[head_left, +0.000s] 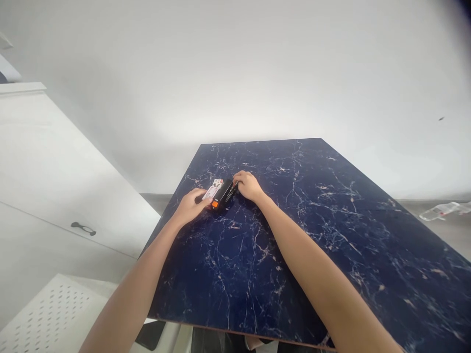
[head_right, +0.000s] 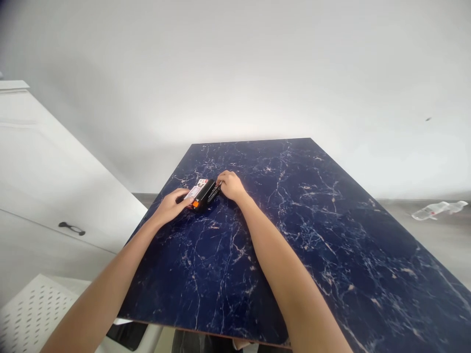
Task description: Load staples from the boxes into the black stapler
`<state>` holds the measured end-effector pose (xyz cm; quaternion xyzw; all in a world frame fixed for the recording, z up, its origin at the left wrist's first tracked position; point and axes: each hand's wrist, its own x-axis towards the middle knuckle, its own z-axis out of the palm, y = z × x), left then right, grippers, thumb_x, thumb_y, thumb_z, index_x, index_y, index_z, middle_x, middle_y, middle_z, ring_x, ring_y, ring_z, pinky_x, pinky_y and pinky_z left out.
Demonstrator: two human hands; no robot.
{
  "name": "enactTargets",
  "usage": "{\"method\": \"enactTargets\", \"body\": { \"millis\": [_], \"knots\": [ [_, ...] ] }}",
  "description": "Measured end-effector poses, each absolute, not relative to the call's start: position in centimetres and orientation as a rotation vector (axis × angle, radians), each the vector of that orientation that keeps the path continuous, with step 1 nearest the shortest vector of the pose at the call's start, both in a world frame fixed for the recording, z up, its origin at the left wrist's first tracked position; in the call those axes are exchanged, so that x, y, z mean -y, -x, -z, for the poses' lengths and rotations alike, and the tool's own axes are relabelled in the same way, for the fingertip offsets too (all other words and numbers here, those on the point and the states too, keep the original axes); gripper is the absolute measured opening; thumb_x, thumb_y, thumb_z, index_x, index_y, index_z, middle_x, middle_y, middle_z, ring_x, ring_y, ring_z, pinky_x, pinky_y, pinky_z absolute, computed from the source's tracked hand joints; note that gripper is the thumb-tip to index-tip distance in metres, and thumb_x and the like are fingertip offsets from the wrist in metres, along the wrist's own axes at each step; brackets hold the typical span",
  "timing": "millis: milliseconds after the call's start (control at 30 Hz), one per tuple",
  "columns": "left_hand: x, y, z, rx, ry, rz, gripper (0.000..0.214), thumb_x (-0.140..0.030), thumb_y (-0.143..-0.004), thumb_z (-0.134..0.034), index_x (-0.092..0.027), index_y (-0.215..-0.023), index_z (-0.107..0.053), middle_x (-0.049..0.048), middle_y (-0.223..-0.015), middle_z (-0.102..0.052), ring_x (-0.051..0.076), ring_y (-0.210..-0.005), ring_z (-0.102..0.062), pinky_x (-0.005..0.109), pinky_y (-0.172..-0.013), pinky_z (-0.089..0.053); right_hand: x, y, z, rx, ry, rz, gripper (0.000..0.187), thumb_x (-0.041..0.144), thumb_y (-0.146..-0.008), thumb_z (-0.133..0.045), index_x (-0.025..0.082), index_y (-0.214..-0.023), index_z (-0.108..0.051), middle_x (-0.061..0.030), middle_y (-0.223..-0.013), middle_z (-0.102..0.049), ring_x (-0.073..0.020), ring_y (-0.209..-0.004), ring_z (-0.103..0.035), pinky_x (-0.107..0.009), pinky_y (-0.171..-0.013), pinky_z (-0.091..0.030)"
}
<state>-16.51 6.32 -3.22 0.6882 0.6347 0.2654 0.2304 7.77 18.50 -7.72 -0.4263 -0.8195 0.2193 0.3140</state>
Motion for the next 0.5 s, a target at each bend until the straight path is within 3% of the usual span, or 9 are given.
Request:
{"method": "enactTargets", "body": {
  "millis": [300, 500],
  "knots": [
    [-6.1, 16.0, 2.8, -1.83, -1.798, -0.743, 0.051, -0.05, -0.089, -0.064, -0.023, -0.132, -0.066, 0.008, -0.121, -0.074, 0.027, -0.103, -0.071, 0.038, -0.091, -0.056, -17.8, -7.9, 7.4, 2.243, 1.08, -0.405, 0.035, 0.004, -0.084, -0.046, 0.02, -0.086, -0.077, -0.0091, -0.109, -0.073, -0.0271, -0.1, -0.057, -0.038, -0.095, -0.046],
    [-5.6, 14.9, 2.2, -2.004, -2.026, -0.645, 0.054, -0.04, -0.092, -0.06, -0.022, -0.144, -0.058, 0.0095, -0.121, -0.076, 0.03, -0.101, -0.073, 0.042, -0.089, -0.055, -17.5, -7.8, 7.4, 2.153, 1.134, -0.359, 0.032, 0.009, -0.087, -0.048, 0.02, -0.101, -0.075, -0.0086, -0.102, -0.074, -0.0268, -0.1, -0.061, -0.037, -0.093, -0.047]
  ]
}}
